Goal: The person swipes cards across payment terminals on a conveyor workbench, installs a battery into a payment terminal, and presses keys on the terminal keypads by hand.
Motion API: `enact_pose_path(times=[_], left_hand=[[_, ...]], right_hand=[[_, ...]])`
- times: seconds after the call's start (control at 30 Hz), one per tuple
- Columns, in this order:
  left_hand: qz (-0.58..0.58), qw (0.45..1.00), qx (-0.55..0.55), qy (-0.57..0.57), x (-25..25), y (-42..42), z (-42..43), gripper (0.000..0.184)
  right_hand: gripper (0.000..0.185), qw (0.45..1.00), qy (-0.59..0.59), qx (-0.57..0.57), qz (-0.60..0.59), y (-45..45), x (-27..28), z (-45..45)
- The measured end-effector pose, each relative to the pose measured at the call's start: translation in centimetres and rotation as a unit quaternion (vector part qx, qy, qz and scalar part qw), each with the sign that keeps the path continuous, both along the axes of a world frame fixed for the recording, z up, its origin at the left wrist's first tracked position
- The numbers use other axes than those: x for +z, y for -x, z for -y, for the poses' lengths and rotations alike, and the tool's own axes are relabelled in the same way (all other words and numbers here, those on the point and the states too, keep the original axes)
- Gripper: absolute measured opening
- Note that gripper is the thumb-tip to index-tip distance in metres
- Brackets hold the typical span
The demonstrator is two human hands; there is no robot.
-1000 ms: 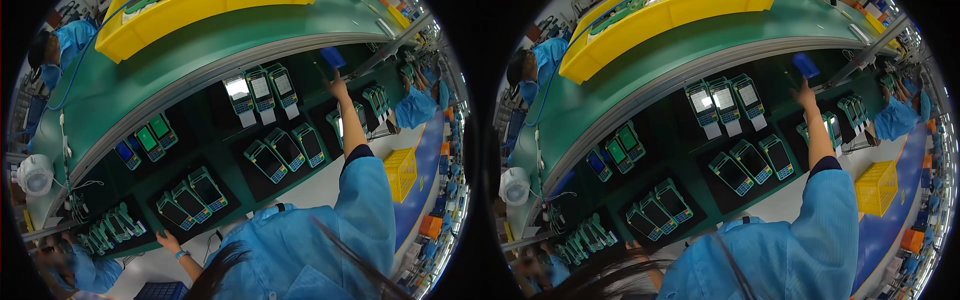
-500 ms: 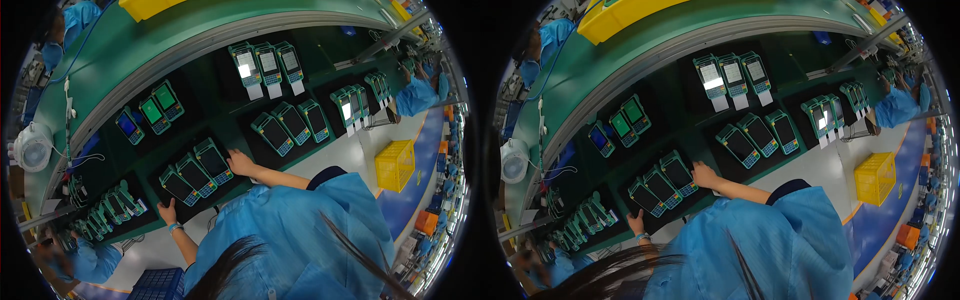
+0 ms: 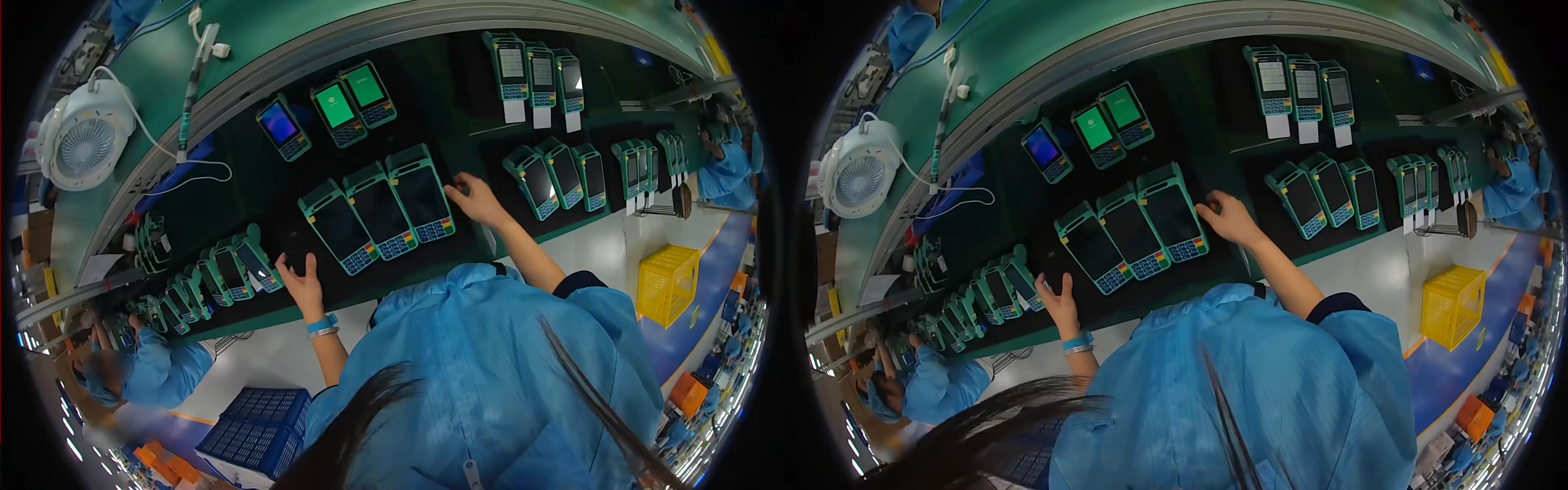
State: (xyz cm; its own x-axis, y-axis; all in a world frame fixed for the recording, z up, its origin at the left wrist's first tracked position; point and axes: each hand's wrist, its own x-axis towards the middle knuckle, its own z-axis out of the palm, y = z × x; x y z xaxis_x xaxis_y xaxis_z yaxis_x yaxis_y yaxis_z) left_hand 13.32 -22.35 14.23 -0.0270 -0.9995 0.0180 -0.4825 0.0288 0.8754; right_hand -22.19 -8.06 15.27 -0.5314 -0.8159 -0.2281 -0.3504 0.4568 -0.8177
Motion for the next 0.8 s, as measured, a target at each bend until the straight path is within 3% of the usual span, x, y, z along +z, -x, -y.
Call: enact_pose_path(times=[0.1,0.2,0.27,0.43,0.47,0.53,0.57,0.63,0.67,0.7,0.73,0.8], left_hand=[[-0.024,0.999,-0.039,0.017,1.6,2.6,5.9,0.058],[-0.103,0.991,-0.072,0.054,0.7,6.3,12.8,0.055],[-0.081,0.991,-0.075,0.072,0.8,8.8,17.4,0.055],[-0.033,0.994,-0.072,0.072,-0.1,12.4,25.0,0.057],[-0.009,0.997,-0.061,0.035,-0.4,12.7,25.5,0.056],[0.032,0.998,-0.059,-0.023,-0.4,13.1,24.9,0.058],[0.034,0.997,-0.066,-0.024,-0.5,13.6,24.1,0.058],[0.146,0.967,-0.022,0.206,-1.5,14.3,21.5,0.062],[0.146,0.967,-0.028,0.205,-1.4,15.0,19.5,0.062],[0.18,0.942,-0.11,0.261,-0.8,16.1,17.1,0.063],[0.211,0.906,-0.19,0.314,-0.5,17.1,15.3,0.065],[0.251,0.903,-0.213,0.275,-0.9,18.9,12.5,0.069]], right_hand=[[0.046,0.997,0.055,-0.043,0.026,2.3,0.9,5.1],[0.051,0.999,0.003,-0.027,0.025,5.6,3.2,11.4],[0.054,0.999,0.02,-0.009,0.028,7.6,3.1,15.6],[0.069,0.991,0.109,-0.02,-0.075,10.9,-4.2,23.8],[0.073,0.981,0.144,-0.013,-0.126,11.6,-7.4,24.8],[0.076,0.982,0.156,-0.027,-0.107,12.2,-9.7,25.3],[0.071,0.985,0.105,-0.027,-0.132,12.1,-10.2,24.4],[0.06,0.979,0.02,-0.048,-0.199,9.3,-5.0,21.6],[0.055,0.968,-0.012,-0.07,-0.24,6.6,-0.8,20.5],[0.055,0.963,0.022,-0.008,-0.268,4.6,0.6,19.5],[0.059,0.951,0.043,0.053,-0.302,2.7,0.6,18.8],[0.063,0.935,0.057,0.108,-0.334,0.0,0.8,18.1]])
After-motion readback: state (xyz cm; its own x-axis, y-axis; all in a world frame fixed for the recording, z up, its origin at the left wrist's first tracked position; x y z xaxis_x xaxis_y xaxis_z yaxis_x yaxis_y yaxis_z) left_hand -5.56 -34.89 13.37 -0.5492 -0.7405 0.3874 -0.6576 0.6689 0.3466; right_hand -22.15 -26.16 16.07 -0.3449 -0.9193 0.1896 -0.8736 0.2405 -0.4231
